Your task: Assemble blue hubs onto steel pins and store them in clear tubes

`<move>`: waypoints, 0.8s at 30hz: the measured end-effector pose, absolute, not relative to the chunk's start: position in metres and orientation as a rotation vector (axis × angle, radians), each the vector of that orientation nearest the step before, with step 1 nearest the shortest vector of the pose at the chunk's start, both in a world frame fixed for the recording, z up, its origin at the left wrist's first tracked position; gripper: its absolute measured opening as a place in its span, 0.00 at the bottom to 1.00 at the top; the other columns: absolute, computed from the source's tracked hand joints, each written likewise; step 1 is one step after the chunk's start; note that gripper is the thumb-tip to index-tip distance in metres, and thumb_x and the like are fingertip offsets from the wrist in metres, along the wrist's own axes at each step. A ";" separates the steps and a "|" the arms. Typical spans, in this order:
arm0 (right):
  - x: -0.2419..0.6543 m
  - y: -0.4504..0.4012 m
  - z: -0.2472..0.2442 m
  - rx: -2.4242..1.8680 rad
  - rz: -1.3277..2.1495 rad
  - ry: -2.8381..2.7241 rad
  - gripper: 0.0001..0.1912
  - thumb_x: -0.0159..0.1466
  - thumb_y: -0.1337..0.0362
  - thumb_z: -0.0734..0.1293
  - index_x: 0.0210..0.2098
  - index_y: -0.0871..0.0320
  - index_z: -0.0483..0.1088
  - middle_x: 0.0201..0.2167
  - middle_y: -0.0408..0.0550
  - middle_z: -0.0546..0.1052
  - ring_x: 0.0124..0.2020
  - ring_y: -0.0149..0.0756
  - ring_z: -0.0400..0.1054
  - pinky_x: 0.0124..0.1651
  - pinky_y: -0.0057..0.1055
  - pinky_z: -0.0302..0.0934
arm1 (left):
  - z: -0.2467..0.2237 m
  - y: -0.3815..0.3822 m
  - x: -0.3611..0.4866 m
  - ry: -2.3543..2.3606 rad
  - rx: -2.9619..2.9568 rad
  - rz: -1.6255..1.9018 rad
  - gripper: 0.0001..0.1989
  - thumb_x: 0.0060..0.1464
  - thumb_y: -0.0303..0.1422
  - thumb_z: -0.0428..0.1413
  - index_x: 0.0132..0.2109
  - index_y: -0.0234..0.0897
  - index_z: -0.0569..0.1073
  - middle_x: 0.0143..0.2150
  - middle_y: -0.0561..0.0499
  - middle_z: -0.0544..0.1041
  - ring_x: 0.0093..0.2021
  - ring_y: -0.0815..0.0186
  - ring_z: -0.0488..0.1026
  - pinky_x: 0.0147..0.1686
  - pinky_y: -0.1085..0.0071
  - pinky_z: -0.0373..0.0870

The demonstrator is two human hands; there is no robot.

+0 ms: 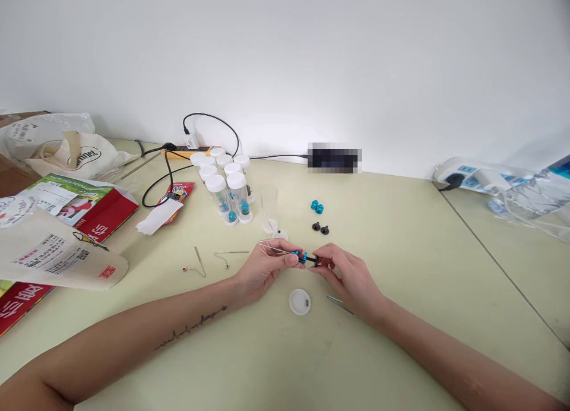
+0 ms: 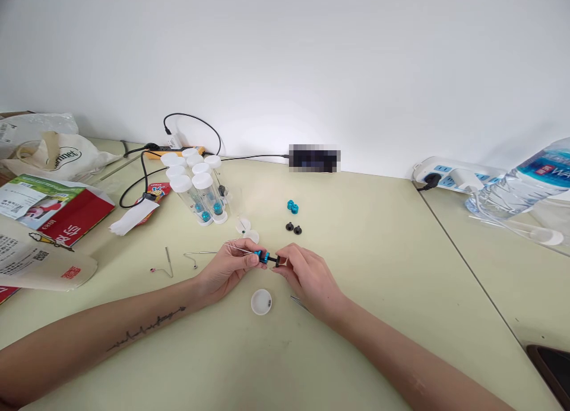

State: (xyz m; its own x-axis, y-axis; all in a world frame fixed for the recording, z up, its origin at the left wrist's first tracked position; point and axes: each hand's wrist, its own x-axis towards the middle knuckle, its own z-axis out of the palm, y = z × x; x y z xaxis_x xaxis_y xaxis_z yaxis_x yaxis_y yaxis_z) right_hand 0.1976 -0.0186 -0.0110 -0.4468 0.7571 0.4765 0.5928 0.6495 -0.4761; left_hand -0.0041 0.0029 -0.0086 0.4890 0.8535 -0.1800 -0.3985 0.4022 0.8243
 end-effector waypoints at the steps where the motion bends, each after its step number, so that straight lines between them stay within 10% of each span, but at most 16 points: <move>1: 0.197 -0.019 -0.011 -1.020 0.306 -2.179 0.02 0.67 0.67 0.57 0.40 0.55 0.60 0.29 0.44 0.70 0.29 0.30 0.63 0.30 0.25 0.57 | -0.009 0.003 -0.004 0.657 0.790 0.866 0.08 0.46 0.27 0.63 0.35 0.32 0.76 0.34 0.49 0.78 0.33 0.70 0.75 0.39 0.73 0.68; 24: 0.200 -0.018 -0.012 -1.026 0.289 -2.152 0.04 0.68 0.64 0.57 0.38 0.56 0.63 0.25 0.43 0.69 0.26 0.30 0.61 0.29 0.26 0.57 | -0.007 0.004 -0.003 0.663 0.841 0.830 0.11 0.42 0.26 0.65 0.37 0.32 0.79 0.36 0.47 0.79 0.35 0.65 0.76 0.45 0.66 0.67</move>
State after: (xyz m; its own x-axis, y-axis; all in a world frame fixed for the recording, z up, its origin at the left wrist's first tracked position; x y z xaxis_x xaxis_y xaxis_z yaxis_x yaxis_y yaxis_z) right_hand 0.1999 -0.0180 -0.0118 -0.4208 0.7468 0.5151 0.5846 0.6574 -0.4755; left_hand -0.0032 0.0041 -0.0069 0.5169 0.8371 -0.1793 -0.3599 0.4025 0.8417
